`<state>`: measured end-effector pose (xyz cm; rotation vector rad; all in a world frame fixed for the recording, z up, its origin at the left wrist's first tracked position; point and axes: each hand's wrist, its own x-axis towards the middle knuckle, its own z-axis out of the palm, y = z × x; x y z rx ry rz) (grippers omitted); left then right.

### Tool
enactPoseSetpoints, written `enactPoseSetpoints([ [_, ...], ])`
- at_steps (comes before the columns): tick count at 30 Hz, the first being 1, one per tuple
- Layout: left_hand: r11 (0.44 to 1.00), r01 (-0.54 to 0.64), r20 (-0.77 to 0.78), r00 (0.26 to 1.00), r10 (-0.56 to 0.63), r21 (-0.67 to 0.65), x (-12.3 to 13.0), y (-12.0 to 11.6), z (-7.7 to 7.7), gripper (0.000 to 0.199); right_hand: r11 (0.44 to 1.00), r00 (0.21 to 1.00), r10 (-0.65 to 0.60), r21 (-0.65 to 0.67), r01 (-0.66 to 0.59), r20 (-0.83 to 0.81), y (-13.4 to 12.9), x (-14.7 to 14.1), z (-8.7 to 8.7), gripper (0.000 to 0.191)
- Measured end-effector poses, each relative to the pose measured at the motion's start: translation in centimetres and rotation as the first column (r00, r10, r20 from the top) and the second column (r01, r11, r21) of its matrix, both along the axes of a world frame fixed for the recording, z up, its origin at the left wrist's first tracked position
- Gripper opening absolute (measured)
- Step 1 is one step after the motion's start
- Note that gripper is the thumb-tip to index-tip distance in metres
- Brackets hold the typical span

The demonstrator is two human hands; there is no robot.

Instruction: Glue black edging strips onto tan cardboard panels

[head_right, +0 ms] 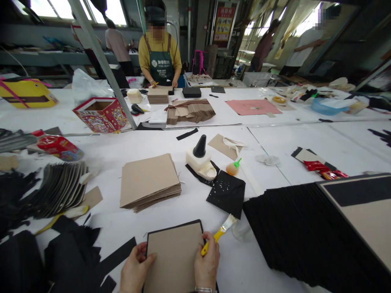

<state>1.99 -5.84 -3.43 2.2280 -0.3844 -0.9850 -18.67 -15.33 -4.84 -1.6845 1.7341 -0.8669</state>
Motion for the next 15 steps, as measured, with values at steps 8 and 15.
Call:
enactPoseSetpoints([
  [8, 0.999, -0.02, 0.026, 0.999, 0.021, -0.03, -0.4, -0.2, 0.6, 0.049, 1.0, 1.0, 0.005, 0.024, -0.005, -0.01, 0.0, -0.2, -0.1, 0.025],
  [15, 0.999, -0.03, 0.026, 0.999, 0.031, -0.04, -0.4, 0.2, -0.4, 0.051, 0.999, 1.0, 0.007, 0.036, -0.008, 0.01, 0.0, -0.3, -0.2, 0.024],
])
